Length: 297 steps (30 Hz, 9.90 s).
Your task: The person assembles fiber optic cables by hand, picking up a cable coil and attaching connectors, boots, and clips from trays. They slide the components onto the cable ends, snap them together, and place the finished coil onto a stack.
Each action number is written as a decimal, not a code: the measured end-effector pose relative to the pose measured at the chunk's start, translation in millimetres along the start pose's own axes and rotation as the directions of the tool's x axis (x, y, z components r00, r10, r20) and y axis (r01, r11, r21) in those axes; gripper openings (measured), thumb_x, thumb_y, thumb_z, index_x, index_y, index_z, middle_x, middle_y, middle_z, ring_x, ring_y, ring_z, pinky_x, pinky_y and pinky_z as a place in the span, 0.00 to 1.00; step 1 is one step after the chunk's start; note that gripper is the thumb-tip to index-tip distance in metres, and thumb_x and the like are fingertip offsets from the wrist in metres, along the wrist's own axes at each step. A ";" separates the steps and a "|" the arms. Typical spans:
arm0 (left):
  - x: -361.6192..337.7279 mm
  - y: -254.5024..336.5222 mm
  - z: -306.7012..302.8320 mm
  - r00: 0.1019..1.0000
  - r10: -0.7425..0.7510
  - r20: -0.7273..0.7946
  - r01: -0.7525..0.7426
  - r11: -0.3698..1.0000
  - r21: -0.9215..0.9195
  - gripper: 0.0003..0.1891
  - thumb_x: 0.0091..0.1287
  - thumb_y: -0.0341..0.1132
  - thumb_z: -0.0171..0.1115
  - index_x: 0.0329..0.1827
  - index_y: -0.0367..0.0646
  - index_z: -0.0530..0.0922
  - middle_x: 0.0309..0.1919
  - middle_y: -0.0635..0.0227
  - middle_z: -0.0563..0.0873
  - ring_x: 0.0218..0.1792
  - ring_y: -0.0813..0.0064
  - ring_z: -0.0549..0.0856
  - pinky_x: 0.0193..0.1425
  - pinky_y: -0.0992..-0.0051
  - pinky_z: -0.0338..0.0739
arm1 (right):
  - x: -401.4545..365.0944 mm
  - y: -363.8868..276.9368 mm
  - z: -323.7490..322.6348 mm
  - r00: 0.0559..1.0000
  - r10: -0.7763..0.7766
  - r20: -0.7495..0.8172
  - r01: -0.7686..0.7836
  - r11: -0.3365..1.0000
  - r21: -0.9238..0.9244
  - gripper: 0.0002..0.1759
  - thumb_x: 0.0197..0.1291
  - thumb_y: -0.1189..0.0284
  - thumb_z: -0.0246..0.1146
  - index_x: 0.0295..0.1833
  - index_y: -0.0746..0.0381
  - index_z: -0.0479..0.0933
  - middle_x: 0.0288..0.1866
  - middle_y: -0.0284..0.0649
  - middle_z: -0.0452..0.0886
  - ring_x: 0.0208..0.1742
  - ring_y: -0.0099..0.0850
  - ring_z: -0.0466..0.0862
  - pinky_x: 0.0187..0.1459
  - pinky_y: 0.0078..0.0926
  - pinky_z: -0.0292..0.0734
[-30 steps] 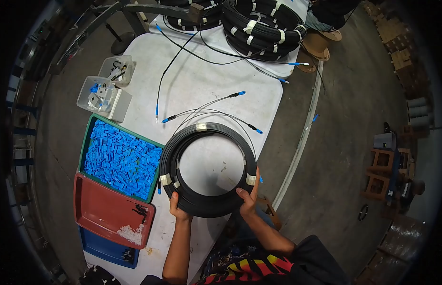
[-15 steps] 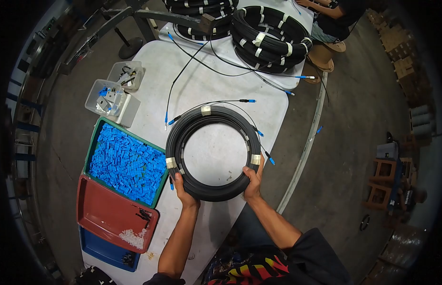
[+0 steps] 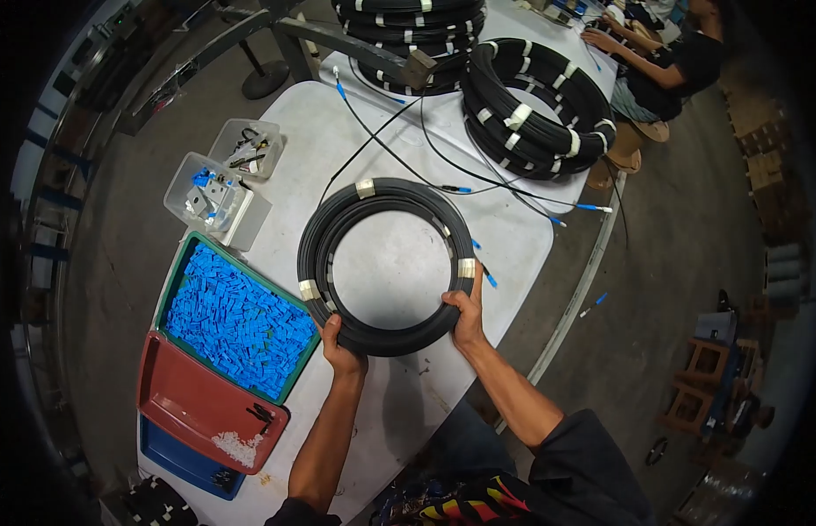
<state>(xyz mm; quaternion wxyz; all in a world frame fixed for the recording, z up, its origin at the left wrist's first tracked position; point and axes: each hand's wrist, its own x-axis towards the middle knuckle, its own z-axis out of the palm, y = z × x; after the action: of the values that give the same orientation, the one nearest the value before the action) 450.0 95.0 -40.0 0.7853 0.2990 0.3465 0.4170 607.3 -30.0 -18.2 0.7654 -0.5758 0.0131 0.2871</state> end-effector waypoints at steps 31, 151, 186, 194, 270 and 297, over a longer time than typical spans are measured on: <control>166.4 46.2 2.5 0.977 0.110 -0.184 -0.107 0.994 0.027 0.30 0.75 0.52 0.58 0.72 0.40 0.73 0.64 0.56 0.83 0.63 0.56 0.83 0.73 0.58 0.73 | 127.1 5.2 130.2 0.982 -0.052 0.179 0.075 0.989 -0.127 0.46 0.49 0.72 0.59 0.78 0.64 0.58 0.58 0.41 0.66 0.52 0.29 0.69 0.57 0.25 0.67; -462.2 347.3 -522.9 0.102 0.781 -0.616 -0.904 0.331 0.270 0.48 0.71 0.47 0.67 0.85 0.70 0.40 0.83 0.72 0.56 0.82 0.50 0.56 0.79 0.34 0.54 | -596.6 246.2 446.0 0.048 0.546 0.837 0.027 0.837 -0.547 0.59 0.41 0.97 0.52 0.84 0.51 0.57 0.62 0.47 0.78 0.54 0.31 0.80 0.39 0.22 0.79; -440.7 71.5 -359.2 0.473 0.804 -0.359 0.071 0.371 0.926 0.41 0.56 0.36 0.75 0.74 0.36 0.68 0.68 0.48 0.75 0.66 0.50 0.78 0.64 0.52 0.74 | -292.8 153.5 51.3 0.212 0.008 0.977 0.910 0.364 -0.200 0.26 0.69 0.69 0.65 0.68 0.67 0.70 0.55 0.52 0.85 0.50 0.45 0.86 0.57 0.39 0.79; -434.0 104.3 -334.4 0.558 0.731 -0.393 0.142 0.382 0.913 0.46 0.57 0.38 0.76 0.76 0.30 0.62 0.72 0.37 0.69 0.73 0.37 0.69 0.77 0.50 0.64 | -341.5 207.1 191.4 0.018 0.475 0.880 0.908 0.361 -0.213 0.18 0.72 0.66 0.61 0.59 0.67 0.77 0.48 0.59 0.88 0.53 0.55 0.87 0.57 0.47 0.80; -247.8 159.0 -327.2 0.760 0.088 0.644 -0.626 -0.169 0.761 0.10 0.56 0.24 0.69 0.40 0.48 0.87 0.65 0.64 0.84 0.67 0.61 0.79 0.73 0.60 0.68 | -287.0 212.6 214.0 0.154 0.121 0.981 0.694 0.693 -0.194 0.06 0.63 0.78 0.71 0.41 0.70 0.83 0.31 0.37 0.87 0.33 0.20 0.79 0.38 0.24 0.76; -235.0 318.0 -471.6 0.768 0.627 -0.128 0.330 -0.217 0.919 0.08 0.59 0.35 0.77 0.37 0.43 0.90 0.27 0.64 0.91 0.33 0.62 0.91 0.39 0.62 0.84 | -323.4 217.6 207.3 -0.104 0.301 0.948 0.832 0.549 -0.083 0.05 0.57 0.78 0.72 0.40 0.65 0.86 0.37 0.43 0.84 0.35 0.37 0.85 0.37 0.32 0.79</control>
<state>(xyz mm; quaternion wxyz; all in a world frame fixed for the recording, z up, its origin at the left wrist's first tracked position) -163.4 128.2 -3.6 0.0315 0.6828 0.7120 0.1608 174.0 54.5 -25.2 0.2559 -0.4191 -0.7881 0.3711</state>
